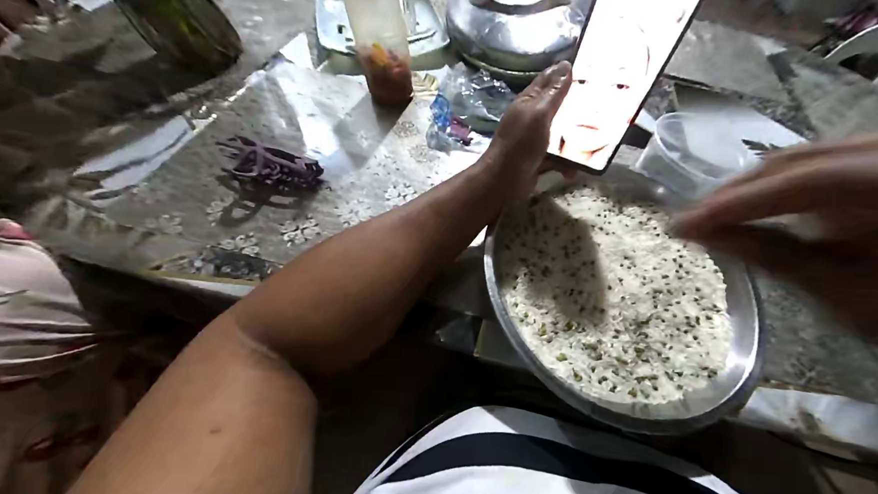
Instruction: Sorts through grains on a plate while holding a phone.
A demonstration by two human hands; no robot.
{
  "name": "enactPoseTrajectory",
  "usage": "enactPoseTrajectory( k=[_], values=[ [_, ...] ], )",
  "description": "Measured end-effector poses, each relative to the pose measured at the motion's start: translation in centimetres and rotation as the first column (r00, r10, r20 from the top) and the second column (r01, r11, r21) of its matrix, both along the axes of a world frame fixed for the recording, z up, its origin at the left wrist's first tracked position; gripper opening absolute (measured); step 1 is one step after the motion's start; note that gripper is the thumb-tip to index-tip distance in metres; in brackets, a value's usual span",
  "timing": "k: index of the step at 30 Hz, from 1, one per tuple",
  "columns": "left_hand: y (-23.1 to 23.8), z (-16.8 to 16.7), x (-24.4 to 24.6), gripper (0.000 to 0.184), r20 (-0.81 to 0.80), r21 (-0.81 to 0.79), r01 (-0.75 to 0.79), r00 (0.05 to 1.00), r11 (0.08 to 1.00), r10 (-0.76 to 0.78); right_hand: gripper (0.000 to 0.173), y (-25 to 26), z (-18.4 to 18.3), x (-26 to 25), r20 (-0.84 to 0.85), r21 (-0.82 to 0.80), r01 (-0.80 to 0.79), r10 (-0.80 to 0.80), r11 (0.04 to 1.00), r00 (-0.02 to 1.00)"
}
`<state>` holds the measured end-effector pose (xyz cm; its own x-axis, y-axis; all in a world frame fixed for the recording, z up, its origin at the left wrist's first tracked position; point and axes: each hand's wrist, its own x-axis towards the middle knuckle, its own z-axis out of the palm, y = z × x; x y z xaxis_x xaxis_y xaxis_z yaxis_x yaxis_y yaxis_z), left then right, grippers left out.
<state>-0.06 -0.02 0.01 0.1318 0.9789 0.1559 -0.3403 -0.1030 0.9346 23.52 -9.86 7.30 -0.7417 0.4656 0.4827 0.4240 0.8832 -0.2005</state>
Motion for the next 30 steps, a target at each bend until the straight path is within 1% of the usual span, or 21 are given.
enactPoseTrajectory(
  k=[1, 2, 3, 5, 6, 8, 10, 12, 14, 16, 18, 21, 24, 26, 30],
  values=[
    [0.0, 0.1, 0.0, 0.043, -0.001, 0.0, 0.004, 1.0, 1.0, -0.004, 0.017, 0.8, -1.7, -2.4, 0.117, -0.016, -0.016, 0.018, 1.0, 0.993],
    [-0.1, 0.1, 0.0, 0.043, -0.002, 0.0, 0.004, 1.0, 1.0, -0.004, 0.015, 1.8, -3.4, -4.0, 0.221, -0.068, -0.029, 0.043, 0.997, 0.974],
    [-0.2, 0.1, 0.0, 0.042, 0.001, -0.003, 0.0, 1.0, 1.0, 0.0, 0.012, 2.7, -5.0, -5.0, 0.293, -0.101, -0.039, 0.067, 0.994, 0.954],
    [-0.2, 0.2, 0.0, 0.041, 0.009, -0.007, 0.006, 1.0, 1.0, -0.006, 0.015, 3.9, -6.6, -5.8, 0.396, -0.141, -0.024, 0.079, 0.99, 0.915],
    [-0.3, 0.2, 0.0, 0.041, 0.01, -0.01, 0.013, 1.0, 1.0, -0.012, 0.016, 4.2, -6.7, -5.6, 0.41, -0.128, -0.04, 0.089, 0.991, 0.908],
    [-0.3, 0.3, 0.0, 0.04, 0.006, -0.009, 0.013, 1.0, 1.0, -0.013, 0.013, 4.2, -5.6, -4.3, 0.377, -0.068, -0.112, 0.13, 0.991, 0.917],
    [-0.4, 0.2, 0.0, 0.04, 0.0, 0.003, 0.001, 1.0, 1.0, -0.001, 0.015, 3.7, -4.1, -2.4, 0.31, -0.027, -0.126, 0.128, 0.992, 0.942],
    [-0.4, 0.2, 0.0, 0.041, -0.009, -0.004, 0.0, 1.0, 1.0, 0.0, 0.019, 3.2, -3.0, -0.8, 0.258, 0.023, -0.088, 0.08, 0.996, 0.963],
    [-0.4, 0.2, 0.0, 0.041, -0.01, -0.012, -0.007, 1.0, 1.0, 0.007, 0.022, 2.7, -2.6, 0.2, 0.233, 0.058, -0.029, 0.015, 0.998, 0.972],
    [-0.4, 0.2, -0.1, 0.042, -0.01, -0.018, -0.002, 1.0, 1.0, 0.002, 0.025, 2.5, -3.1, 1.0, 0.231, 0.051, -0.009, -0.003, 0.999, 0.973],
    [-0.3, 0.2, -0.2, 0.041, -0.005, -0.008, -0.006, 1.0, 1.0, 0.006, 0.03, 2.5, -3.6, 1.7, 0.261, 0.01, -0.02, 0.017, 1.0, 0.965],
    [-0.3, 0.1, -0.3, 0.041, 0.012, -0.004, -0.004, 1.0, 1.0, 0.004, 0.034, 2.4, -3.5, 2.1, 0.284, -0.041, -0.017, 0.028, 0.999, 0.958],
    [0.0, -0.1, -0.5, 0.041, 0.025, 0.014, 0.018, 1.0, 1.0, -0.019, 0.038, 2.3, -3.1, 2.4, 0.27, -0.061, -0.027, 0.043, 0.998, 0.962],
    [0.0, -0.2, -0.7, 0.041, 0.039, 0.019, 0.039, 0.998, 0.999, -0.039, 0.039, 2.3, -2.8, 2.6, 0.268, -0.061, -0.03, 0.045, 0.998, 0.962],
    [-0.2, -0.1, -0.6, 0.04, 0.039, 0.033, 0.03, 0.999, 0.999, -0.031, 0.036, 2.1, -2.8, 2.5, 0.251, -0.046, -0.045, 0.055, 0.998, 0.966]
  ],
)
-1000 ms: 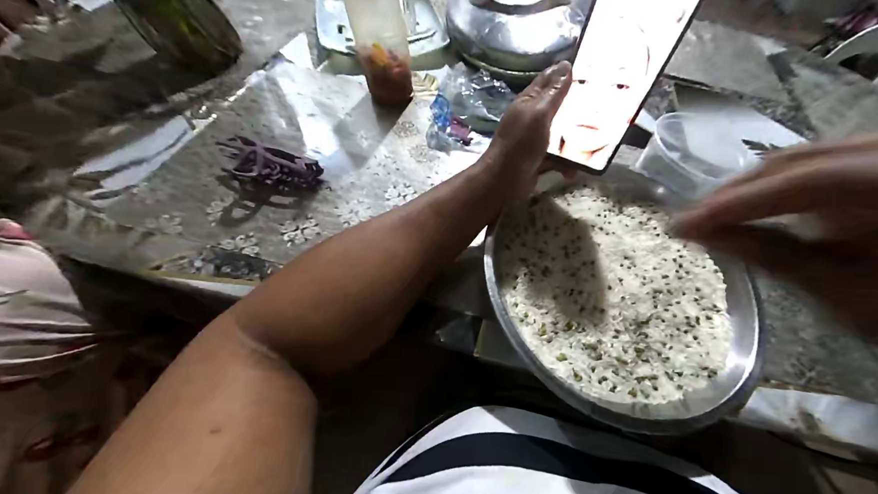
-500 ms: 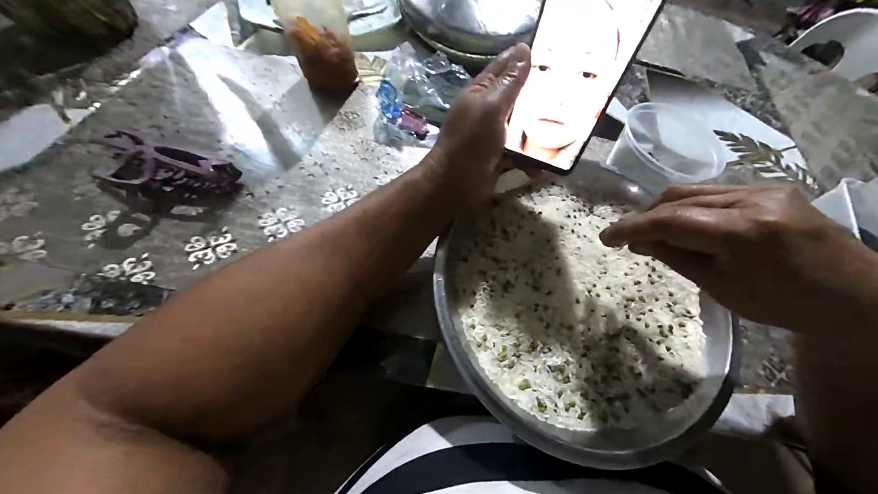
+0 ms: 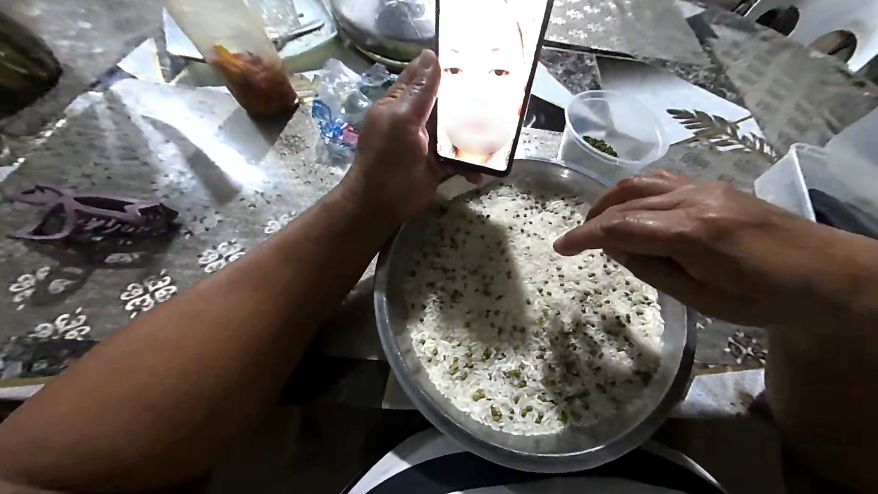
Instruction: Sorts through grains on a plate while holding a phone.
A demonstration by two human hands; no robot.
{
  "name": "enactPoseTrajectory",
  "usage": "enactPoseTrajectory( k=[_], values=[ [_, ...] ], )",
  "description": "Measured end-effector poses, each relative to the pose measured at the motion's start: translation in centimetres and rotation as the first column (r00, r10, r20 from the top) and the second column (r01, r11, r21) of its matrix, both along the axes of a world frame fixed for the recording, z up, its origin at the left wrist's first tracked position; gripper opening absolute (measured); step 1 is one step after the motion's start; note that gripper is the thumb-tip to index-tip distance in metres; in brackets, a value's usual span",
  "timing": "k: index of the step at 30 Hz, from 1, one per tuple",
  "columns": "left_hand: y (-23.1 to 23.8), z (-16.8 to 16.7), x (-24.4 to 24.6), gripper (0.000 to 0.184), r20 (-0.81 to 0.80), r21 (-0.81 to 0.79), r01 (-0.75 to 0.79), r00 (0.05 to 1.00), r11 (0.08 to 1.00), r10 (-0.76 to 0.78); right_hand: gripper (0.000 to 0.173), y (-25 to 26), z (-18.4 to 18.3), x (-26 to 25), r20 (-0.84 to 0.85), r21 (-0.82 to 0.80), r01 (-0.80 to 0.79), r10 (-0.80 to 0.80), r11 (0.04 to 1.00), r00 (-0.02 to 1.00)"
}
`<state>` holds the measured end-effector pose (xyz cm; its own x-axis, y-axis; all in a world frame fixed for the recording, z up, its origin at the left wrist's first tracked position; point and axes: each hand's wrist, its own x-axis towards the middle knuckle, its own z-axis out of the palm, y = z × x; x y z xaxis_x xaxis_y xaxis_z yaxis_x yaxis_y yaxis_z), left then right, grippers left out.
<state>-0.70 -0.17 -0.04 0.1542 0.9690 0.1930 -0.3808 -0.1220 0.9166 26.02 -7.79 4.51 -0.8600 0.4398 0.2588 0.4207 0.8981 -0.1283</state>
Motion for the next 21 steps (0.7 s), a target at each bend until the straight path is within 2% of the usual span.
enactPoseTrajectory(
  k=[4, 7, 12, 16, 18, 21],
  values=[
    [0.0, -0.1, -0.2, 0.039, 0.018, 0.007, 0.024, 1.0, 1.0, -0.024, 0.037, 0.0, -0.5, -0.3, 0.022, 0.021, 0.013, -0.014, 1.0, 1.0],
    [0.1, -0.1, -0.1, 0.039, 0.016, 0.002, 0.025, 1.0, 1.0, -0.025, 0.036, 1.1, 0.0, 0.4, -0.035, 0.047, 0.071, -0.069, 0.996, 0.997],
    [0.0, -0.1, -0.1, 0.041, -0.018, -0.004, 0.002, 1.0, 1.0, -0.002, 0.034, 4.2, 0.2, 2.3, -0.068, 0.16, 0.35, -0.344, 0.923, 0.937],
    [0.0, 0.0, -0.1, 0.04, -0.004, -0.019, -0.001, 1.0, 1.0, 0.001, 0.035, 6.3, -0.9, 3.2, -0.015, 0.124, 0.51, -0.512, 0.851, 0.859],
    [0.0, 0.0, -0.1, 0.04, 0.001, -0.015, 0.002, 1.0, 1.0, -0.002, 0.034, 6.8, -1.4, 3.3, 0.002, 0.119, 0.536, -0.54, 0.836, 0.842],
    [0.1, 0.0, -0.2, 0.04, 0.001, -0.001, 0.011, 1.0, 1.0, -0.011, 0.021, 6.0, -1.2, 2.6, -0.064, 0.118, 0.468, -0.464, 0.876, 0.884]
  ],
)
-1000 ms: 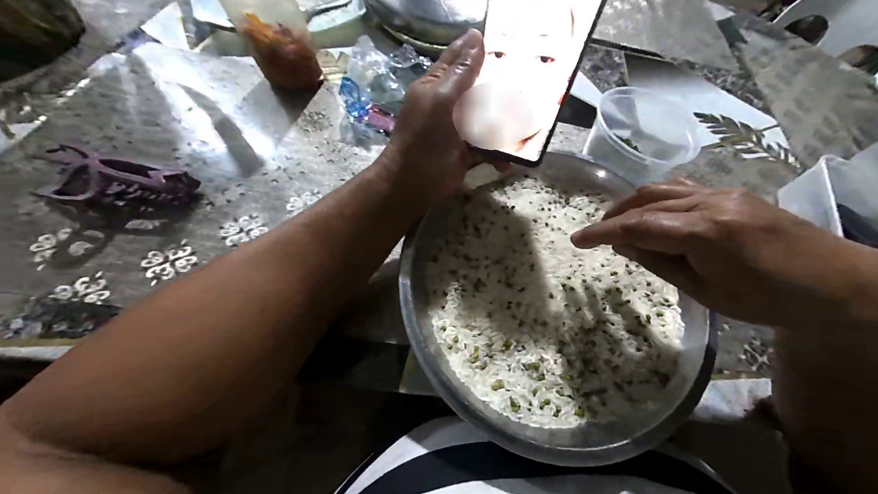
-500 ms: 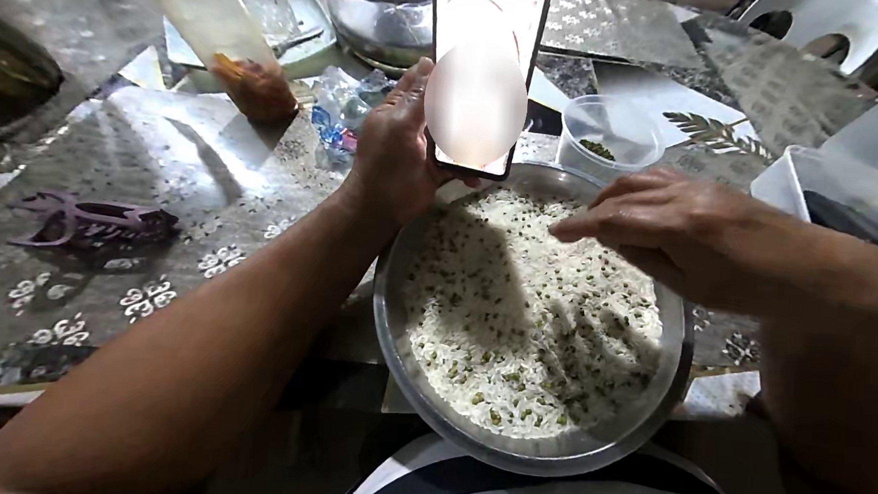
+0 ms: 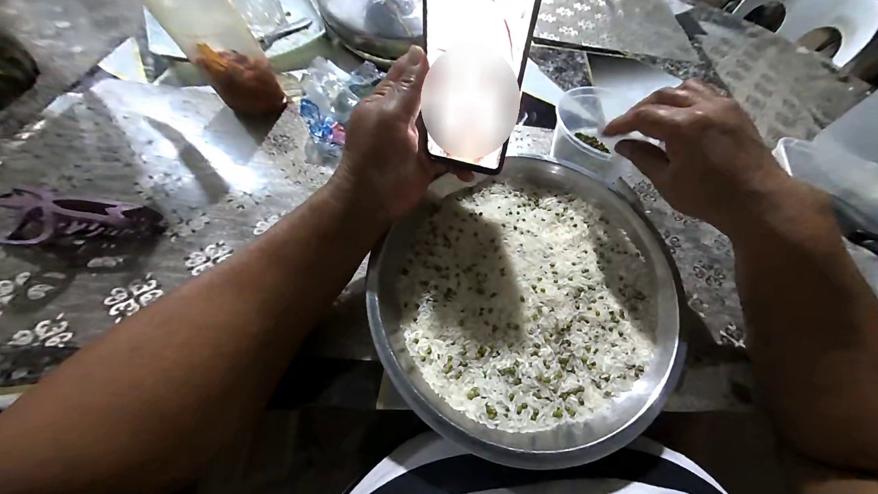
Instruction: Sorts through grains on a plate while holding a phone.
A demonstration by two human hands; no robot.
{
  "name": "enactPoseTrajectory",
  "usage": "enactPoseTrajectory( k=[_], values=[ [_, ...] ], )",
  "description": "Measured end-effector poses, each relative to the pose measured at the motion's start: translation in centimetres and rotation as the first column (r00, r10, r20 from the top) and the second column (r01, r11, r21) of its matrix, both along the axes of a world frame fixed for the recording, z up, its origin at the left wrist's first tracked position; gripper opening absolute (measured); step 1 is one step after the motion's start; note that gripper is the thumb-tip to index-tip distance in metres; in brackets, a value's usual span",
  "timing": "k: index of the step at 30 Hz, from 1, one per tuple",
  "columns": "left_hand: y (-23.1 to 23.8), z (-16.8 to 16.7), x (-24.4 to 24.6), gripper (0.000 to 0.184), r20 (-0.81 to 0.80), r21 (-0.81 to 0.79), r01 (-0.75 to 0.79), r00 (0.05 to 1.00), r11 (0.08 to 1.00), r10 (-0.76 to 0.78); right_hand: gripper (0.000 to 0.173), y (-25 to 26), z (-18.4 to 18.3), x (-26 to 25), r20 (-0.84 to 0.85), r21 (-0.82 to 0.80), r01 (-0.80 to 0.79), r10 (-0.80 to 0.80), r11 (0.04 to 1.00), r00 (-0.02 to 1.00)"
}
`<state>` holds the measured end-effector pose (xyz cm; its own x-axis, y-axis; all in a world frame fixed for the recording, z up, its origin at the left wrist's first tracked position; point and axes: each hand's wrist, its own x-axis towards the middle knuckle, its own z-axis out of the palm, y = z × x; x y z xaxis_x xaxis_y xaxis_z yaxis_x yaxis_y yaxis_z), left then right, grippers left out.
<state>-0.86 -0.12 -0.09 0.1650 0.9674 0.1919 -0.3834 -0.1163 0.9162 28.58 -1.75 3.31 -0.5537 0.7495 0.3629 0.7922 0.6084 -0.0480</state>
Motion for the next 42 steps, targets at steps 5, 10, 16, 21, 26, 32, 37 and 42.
enactPoseTrajectory(
  k=[5, 10, 16, 21, 26, 32, 37, 42],
  values=[
    [0.0, 0.0, 0.0, 0.04, 0.011, -0.008, 0.011, 1.0, 1.0, -0.011, 0.014, -1.9, -1.0, -2.5, 0.109, -0.271, -0.133, 0.168, 0.953, 0.98],
    [0.0, 0.0, 0.0, 0.041, -0.01, 0.003, 0.002, 1.0, 1.0, -0.002, 0.009, -1.9, -1.8, -2.9, 0.115, -0.19, -0.23, 0.255, 0.954, 0.96],
    [-0.1, 0.0, 0.0, 0.04, 0.0, 0.001, -0.002, 1.0, 1.0, 0.002, 0.006, -3.5, 0.7, -2.4, 0.016, -0.064, -0.34, 0.342, 0.938, 0.94],
    [0.0, -0.1, -0.1, 0.04, -0.01, 0.002, -0.005, 1.0, 1.0, 0.005, 0.012, -3.1, 0.4, -2.3, -0.026, -0.206, -0.329, 0.331, 0.922, 0.943],
    [0.1, -0.1, 0.0, 0.039, -0.014, 0.003, -0.014, 1.0, 1.0, 0.014, 0.01, -2.8, 1.3, -1.5, 0.006, -0.334, -0.216, 0.231, 0.918, 0.973],
    [0.1, -0.1, -0.1, 0.04, -0.006, 0.008, 0.004, 1.0, 1.0, -0.004, 0.011, -1.2, 1.5, 0.2, -0.124, -0.13, -0.053, 0.036, 0.99, 0.992],
    [0.1, -0.1, 0.0, 0.04, -0.008, 0.021, 0.007, 1.0, 1.0, -0.007, 0.015, 0.4, 0.2, 0.7, -0.156, 0.033, 0.008, -0.003, 0.999, 0.988],
    [-0.2, 0.0, 0.1, 0.041, -0.01, -0.007, -0.029, 1.0, 1.0, 0.029, 0.019, 0.6, -0.3, 0.3, -0.154, 0.093, 0.007, 0.007, 0.996, 0.988]
  ],
)
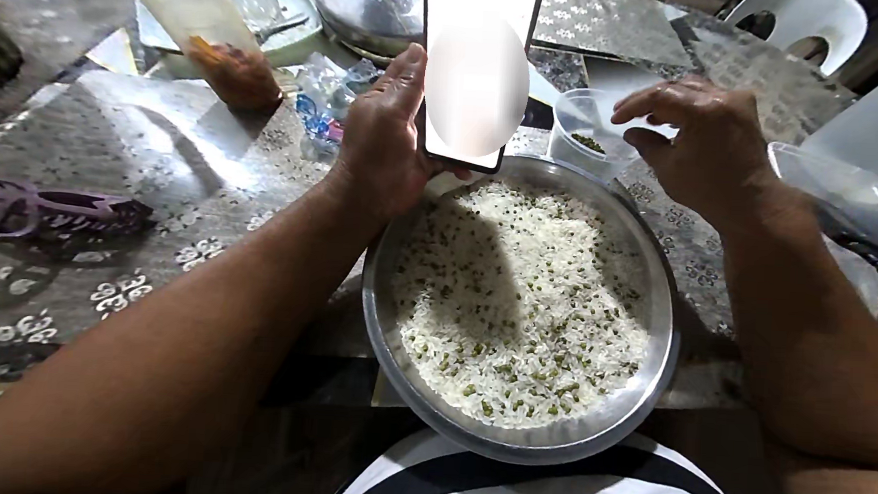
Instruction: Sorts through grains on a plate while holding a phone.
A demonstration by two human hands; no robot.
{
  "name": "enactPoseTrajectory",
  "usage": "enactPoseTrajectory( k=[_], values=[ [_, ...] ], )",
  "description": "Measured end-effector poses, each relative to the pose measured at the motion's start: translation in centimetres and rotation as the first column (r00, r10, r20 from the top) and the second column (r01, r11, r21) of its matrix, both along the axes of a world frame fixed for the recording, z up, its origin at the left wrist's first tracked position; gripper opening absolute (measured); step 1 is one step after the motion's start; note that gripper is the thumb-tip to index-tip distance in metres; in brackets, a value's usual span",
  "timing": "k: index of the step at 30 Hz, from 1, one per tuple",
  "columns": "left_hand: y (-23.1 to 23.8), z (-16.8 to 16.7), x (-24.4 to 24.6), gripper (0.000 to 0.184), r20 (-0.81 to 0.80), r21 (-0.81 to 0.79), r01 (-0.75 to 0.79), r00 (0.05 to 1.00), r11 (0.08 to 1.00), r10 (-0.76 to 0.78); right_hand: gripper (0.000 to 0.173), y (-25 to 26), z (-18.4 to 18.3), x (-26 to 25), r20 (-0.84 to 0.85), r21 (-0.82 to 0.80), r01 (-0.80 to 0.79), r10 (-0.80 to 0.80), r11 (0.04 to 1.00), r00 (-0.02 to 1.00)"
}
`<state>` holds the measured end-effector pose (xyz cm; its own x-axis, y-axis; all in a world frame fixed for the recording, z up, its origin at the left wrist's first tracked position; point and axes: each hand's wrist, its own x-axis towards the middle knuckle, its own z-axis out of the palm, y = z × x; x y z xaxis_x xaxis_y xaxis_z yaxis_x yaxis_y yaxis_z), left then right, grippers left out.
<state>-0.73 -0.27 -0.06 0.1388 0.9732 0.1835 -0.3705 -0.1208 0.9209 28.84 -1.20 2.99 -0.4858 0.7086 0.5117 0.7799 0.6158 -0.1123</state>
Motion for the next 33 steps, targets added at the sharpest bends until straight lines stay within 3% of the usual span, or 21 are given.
enactPoseTrajectory(
  k=[3, 6, 9, 13, 19, 27, 33],
  values=[
    [-0.1, 0.1, 0.0, 0.04, -0.01, -0.006, 0.003, 1.0, 1.0, -0.003, 0.014, -1.0, -0.4, -1.2, 0.027, -0.112, -0.194, 0.198, 0.975, 0.98],
    [0.0, 0.0, -0.1, 0.04, -0.014, 0.001, 0.013, 1.0, 1.0, -0.013, 0.022, -1.6, -2.2, -3.0, 0.168, -0.304, -0.235, 0.295, 0.923, 0.941],
    [0.2, -0.2, -0.2, 0.042, -0.036, 0.014, 0.019, 0.999, 1.0, -0.018, 0.024, -1.5, -3.4, -3.7, 0.217, -0.279, -0.279, 0.343, 0.919, 0.914],
    [0.3, -0.2, -0.2, 0.042, -0.025, 0.011, 0.022, 0.999, 1.0, -0.022, 0.011, -2.7, -1.1, -3.2, 0.142, -0.232, -0.329, 0.366, 0.915, 0.92],
    [0.3, -0.1, -0.1, 0.041, 0.0, -0.004, 0.017, 1.0, 1.0, -0.017, 0.017, -4.5, 1.6, -2.8, 0.132, -0.118, -0.414, 0.428, 0.903, 0.894],
    [0.2, 0.0, -0.1, 0.041, -0.008, 0.009, 0.018, 1.0, 1.0, -0.018, 0.014, -4.7, 1.5, -2.7, 0.164, -0.171, -0.396, 0.422, 0.902, 0.892],
    [0.3, -0.1, -0.2, 0.042, 0.007, 0.01, 0.034, 0.999, 0.999, -0.034, 0.004, -4.2, -0.5, -3.3, 0.267, -0.421, -0.282, 0.415, 0.862, 0.87]
  ],
)
